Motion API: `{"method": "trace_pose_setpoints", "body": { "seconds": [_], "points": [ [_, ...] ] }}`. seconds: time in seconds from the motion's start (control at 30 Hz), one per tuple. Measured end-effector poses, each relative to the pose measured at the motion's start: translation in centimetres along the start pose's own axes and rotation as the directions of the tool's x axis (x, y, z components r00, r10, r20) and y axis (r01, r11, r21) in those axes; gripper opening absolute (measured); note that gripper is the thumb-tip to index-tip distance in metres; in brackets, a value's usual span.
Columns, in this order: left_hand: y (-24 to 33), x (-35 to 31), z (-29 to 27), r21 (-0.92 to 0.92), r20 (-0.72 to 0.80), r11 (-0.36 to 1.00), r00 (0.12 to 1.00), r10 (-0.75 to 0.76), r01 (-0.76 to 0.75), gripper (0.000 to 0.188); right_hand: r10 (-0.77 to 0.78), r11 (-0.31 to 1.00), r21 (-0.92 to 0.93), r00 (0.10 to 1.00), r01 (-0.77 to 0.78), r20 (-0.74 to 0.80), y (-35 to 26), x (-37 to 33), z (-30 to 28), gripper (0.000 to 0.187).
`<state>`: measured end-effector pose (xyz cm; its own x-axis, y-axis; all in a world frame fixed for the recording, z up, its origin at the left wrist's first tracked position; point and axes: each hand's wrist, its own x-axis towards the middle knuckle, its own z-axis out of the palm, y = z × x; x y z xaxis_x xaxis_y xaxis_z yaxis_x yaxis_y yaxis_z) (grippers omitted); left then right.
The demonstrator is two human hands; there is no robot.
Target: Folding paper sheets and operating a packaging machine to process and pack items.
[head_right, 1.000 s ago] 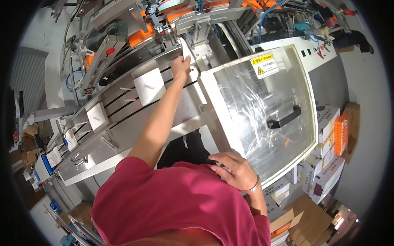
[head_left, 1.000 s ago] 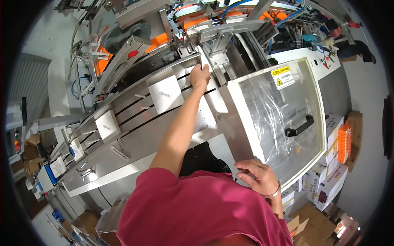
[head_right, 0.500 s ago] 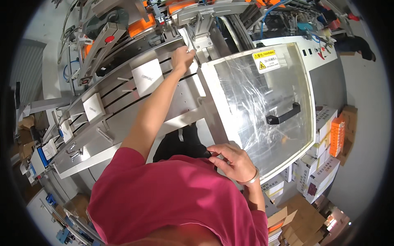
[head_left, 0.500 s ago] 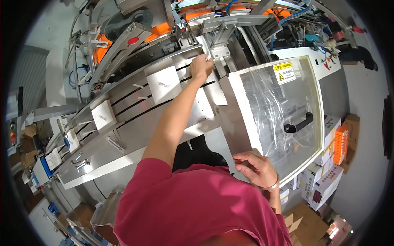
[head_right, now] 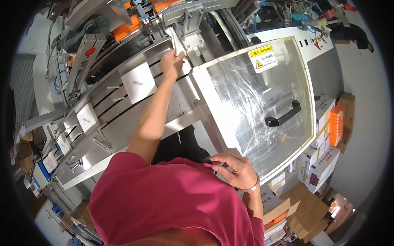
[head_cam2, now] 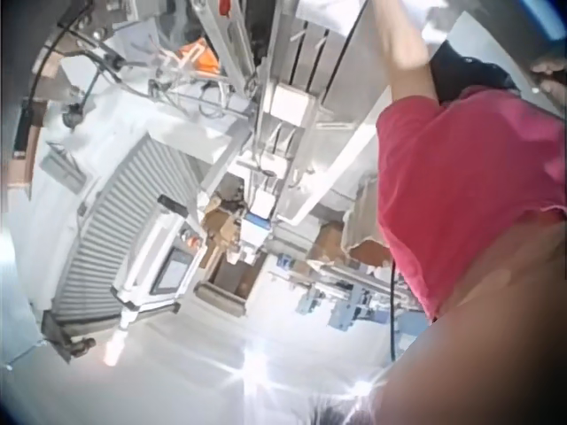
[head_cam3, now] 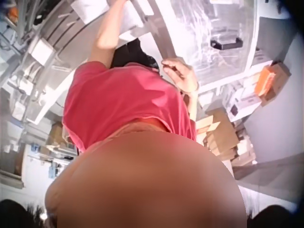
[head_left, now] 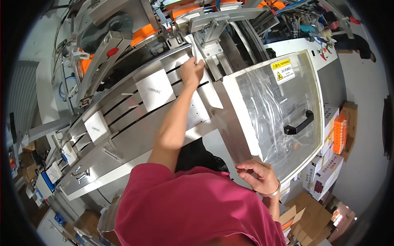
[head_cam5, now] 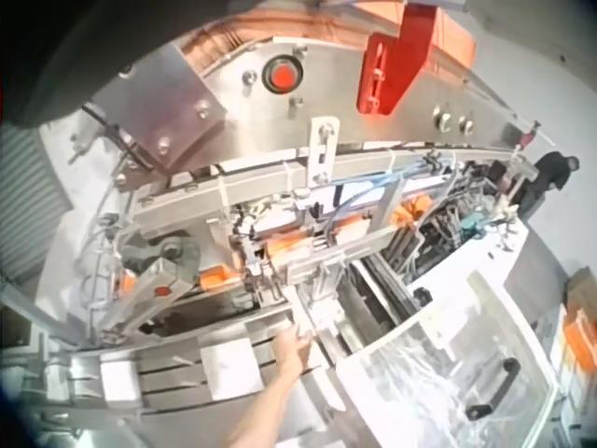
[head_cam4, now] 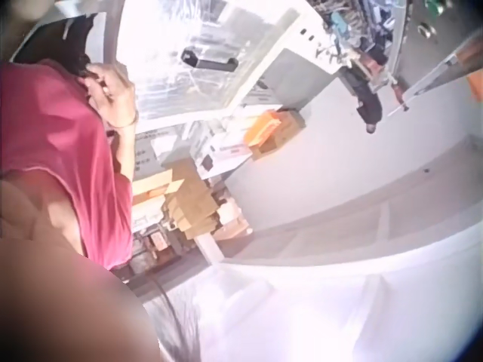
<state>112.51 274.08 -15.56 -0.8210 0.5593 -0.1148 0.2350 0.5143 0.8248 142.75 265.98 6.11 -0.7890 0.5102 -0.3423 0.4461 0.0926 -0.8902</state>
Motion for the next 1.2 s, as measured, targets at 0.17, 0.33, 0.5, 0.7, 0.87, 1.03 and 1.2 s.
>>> {"method": "trace_pose_setpoints", "body": {
  "seconds": [0.17, 0.33, 0.5, 0.7, 0.87, 1.03, 1.2],
  "points": [
    [0.3, -0.7, -0.4, -0.019, 0.05, 0.996, 0.995, -0.089, 0.09, 0.036, 0.038, 0.999, 0.034, 0.999, -0.038, 0.002, 0.1, 0.6, -0.5, 0.023],
    [1.5, 1.5, -2.2, 0.158, 0.152, 0.982, 0.98, -0.131, 0.106, 0.041, 0.051, 0.997, 0.046, 0.996, -0.054, 0.079, -0.1, 1.3, -1.1, 0.026],
    [2.9, 1.8, -0.9, 0.298, 0.144, 0.952, 0.989, 0.022, -0.065, 0.03, 0.091, 0.992, 0.081, 0.994, -0.096, 0.06, -0.3, 1.2, -0.6, 0.026],
    [2.5, 0.8, -0.5, 0.239, 0.042, 0.969, 0.998, 0.053, -0.062, 0.029, 0.078, 0.996, 0.039, 0.997, -0.078, 0.022, -0.4, 0.8, -0.4, 0.023],
    [1.9, 0.3, 0.1, 0.149, -0.019, 0.984, 0.995, 0.102, -0.098, 0.028, 0.112, 0.974, 0.187, 0.989, -0.128, 0.092, 0.2, 1.0, -1.3, 0.026],
    [1.8, -1.3, 0.3, -0.012, -0.136, 0.989, 0.98, 0.146, -0.149, 0.025, 0.075, 0.97, 0.221, 0.99, -0.1, 0.119, 0.8, 1.4, -1.9, 0.025],
    [1.8, -2.6, 1.3, -0.167, -0.228, 0.976, 0.969, 0.098, -0.138, 0.024, 0.03, 0.981, 0.188, 0.995, -0.047, 0.093, 1.3, 1.5, -2.5, 0.024]
  ]
}}
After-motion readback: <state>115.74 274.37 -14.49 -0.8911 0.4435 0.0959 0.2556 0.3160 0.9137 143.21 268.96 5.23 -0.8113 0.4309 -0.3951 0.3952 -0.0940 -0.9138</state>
